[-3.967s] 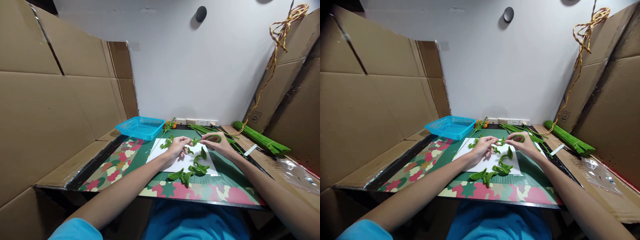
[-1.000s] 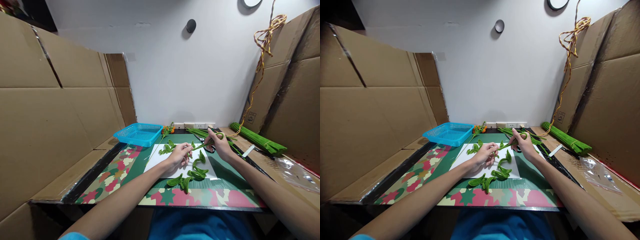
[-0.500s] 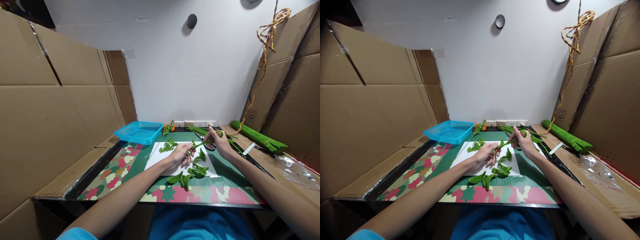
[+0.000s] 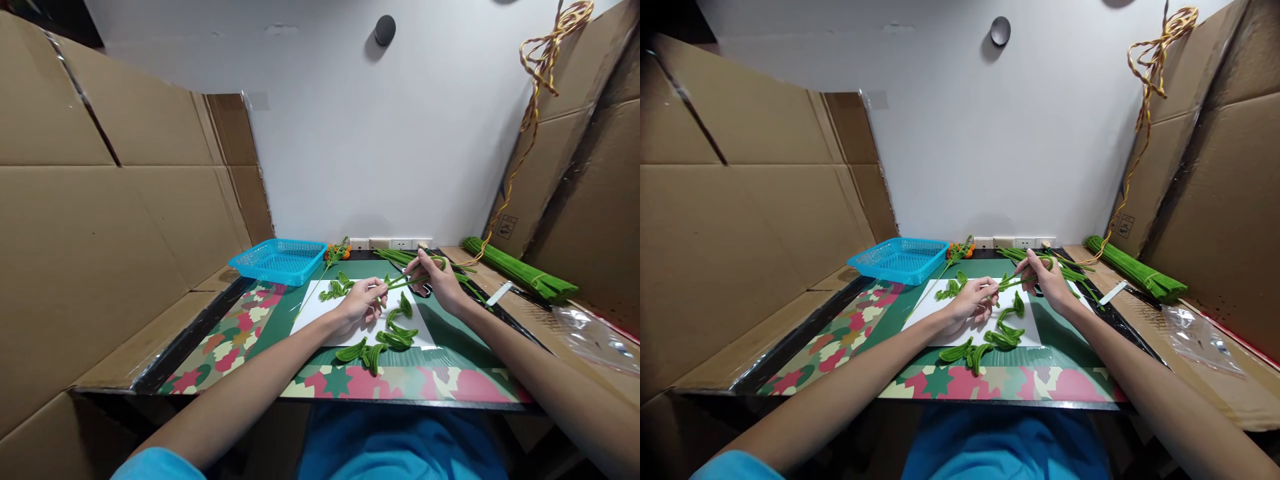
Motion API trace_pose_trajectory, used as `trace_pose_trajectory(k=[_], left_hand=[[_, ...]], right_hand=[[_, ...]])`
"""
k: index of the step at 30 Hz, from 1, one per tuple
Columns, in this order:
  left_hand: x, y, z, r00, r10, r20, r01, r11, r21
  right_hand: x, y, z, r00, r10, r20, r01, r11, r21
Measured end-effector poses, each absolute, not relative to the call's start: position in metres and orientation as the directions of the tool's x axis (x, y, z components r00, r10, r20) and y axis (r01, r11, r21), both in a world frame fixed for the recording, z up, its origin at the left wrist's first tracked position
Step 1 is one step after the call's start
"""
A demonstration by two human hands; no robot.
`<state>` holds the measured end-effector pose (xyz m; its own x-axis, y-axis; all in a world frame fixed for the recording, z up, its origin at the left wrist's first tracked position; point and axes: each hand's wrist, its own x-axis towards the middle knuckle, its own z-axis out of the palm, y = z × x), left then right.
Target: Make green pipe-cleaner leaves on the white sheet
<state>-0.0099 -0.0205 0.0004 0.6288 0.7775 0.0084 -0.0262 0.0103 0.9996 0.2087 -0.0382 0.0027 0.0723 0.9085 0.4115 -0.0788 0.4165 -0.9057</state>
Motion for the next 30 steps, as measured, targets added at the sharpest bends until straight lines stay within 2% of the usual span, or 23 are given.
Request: trace_pose_trajectory(k=[8, 16, 20, 23, 27, 30], left_hand=[[-0.009, -0.015, 0.002, 0.530, 0.842, 0.101, -0.089, -0.063, 0.994], [-0.014, -0.001, 0.001, 0.361, 0.916, 0.175, -0.097, -0.150, 0.984], [-0.013, 0.015, 0.005, 0.337, 0.927, 0.167, -0.067, -0.154, 0.986], [-0.008, 0.024, 0.004, 0.302, 0.945, 0.127, -0.066, -0.112, 0.991], [-0.001, 0.024, 0.002, 0.257, 0.952, 0.165, -0.115, -0.139, 0.984], [0.001, 0.020, 0.003, 0.326, 0.943, 0.070, -0.109, -0.036, 0.993]], right_hand=[[0.209, -0.038, 0.005, 0.038, 0.910, 0.413, -0.103, 0.414, -0.904], [0.217, -0.031, 0.002, -0.038, 0.939, 0.342, -0.116, 0.336, -0.935], [0.233, -0.013, 0.008, -0.108, 0.961, 0.253, -0.061, 0.247, -0.967], [0.248, 0.002, 0.015, -0.082, 0.976, 0.199, -0.049, 0.196, -0.979], [0.264, 0.009, 0.029, -0.084, 0.930, 0.359, 0.036, 0.363, -0.931], [0.272, 0.001, 0.043, -0.141, 0.923, 0.359, 0.286, 0.385, -0.878]])
